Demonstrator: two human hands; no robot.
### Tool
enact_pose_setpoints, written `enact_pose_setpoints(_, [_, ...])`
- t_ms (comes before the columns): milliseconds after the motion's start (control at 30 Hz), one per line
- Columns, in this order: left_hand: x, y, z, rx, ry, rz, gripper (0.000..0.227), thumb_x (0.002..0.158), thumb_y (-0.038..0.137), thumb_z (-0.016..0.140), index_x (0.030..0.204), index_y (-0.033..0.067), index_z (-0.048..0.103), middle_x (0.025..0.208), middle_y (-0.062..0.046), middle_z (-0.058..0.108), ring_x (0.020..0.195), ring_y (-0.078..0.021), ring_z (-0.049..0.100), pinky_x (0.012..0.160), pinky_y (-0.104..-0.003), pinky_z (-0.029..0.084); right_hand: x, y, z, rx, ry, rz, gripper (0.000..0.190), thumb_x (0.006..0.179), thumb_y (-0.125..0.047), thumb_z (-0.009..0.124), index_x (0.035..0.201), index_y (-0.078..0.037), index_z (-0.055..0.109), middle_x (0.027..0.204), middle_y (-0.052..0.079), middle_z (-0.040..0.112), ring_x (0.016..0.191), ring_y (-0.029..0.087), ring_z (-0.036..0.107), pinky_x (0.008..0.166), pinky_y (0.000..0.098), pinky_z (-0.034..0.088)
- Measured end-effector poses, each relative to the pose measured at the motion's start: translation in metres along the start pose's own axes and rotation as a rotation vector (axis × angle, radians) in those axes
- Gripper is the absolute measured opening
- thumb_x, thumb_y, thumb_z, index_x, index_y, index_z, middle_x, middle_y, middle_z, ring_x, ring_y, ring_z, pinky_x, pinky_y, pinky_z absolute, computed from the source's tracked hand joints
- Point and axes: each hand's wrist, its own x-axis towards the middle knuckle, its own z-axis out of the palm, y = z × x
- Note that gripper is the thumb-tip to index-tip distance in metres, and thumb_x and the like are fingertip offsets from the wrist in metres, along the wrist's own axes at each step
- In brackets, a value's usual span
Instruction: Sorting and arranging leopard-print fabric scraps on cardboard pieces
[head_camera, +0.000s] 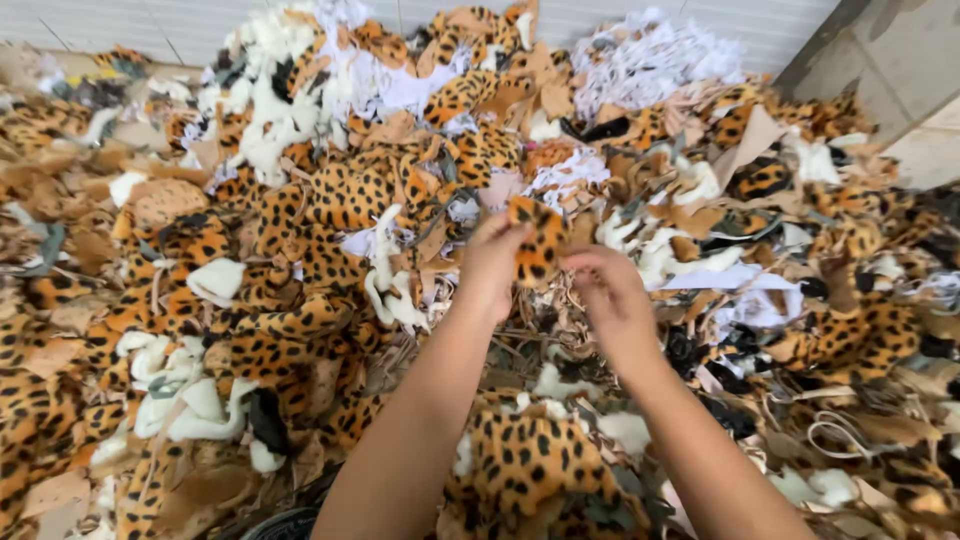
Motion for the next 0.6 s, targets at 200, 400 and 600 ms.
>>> enact_pose_setpoints(200, [-0.133,0.051,0.002,0.742,-0.578,0.128,0.042,0.102,0.027,0.06,0.142,0.0142,0.054,0.143,-0.018,0.059,0.137,-0.0353,0.053,0.105,-0.047,0.05,-0.039,-0.04,-0.056,0.642,-0.201,0.653,0.058,0.097,-0.032,0.055,0.147,-0.003,0.05,0.146,0.018,0.054,0.139,0.038,0.05,0.118,0.0556,0.032])
enact_pose_setpoints(400, [-0.217,0.068,-0.027,0.703,-0.633,-0.107,0.068,0.088,0.022,0.076,0.14,0.0062,0.035,0.146,-0.044,0.036,0.14,-0.0581,0.034,0.109,-0.058,0.041,-0.108,-0.077,-0.079,0.351,-0.247,0.662,0.019,0.092,-0.014,0.074,0.105,0.0,0.075,0.08,0.008,0.069,0.073,0.018,0.065,0.067,0.0307,0.055])
enact_pose_setpoints(600, [-0.219,0.002,-0.057,0.758,-0.46,-0.019,0.045,0.093,0.009,0.068,0.133,0.0135,0.048,0.112,-0.024,0.067,0.103,-0.0341,0.069,0.081,-0.035,0.054,-0.179,-0.048,-0.075,0.342,-0.043,0.801,0.031,0.086,-0.003,0.078,0.113,-0.004,0.062,0.09,0.006,0.068,0.074,0.017,0.065,0.064,0.0272,0.059])
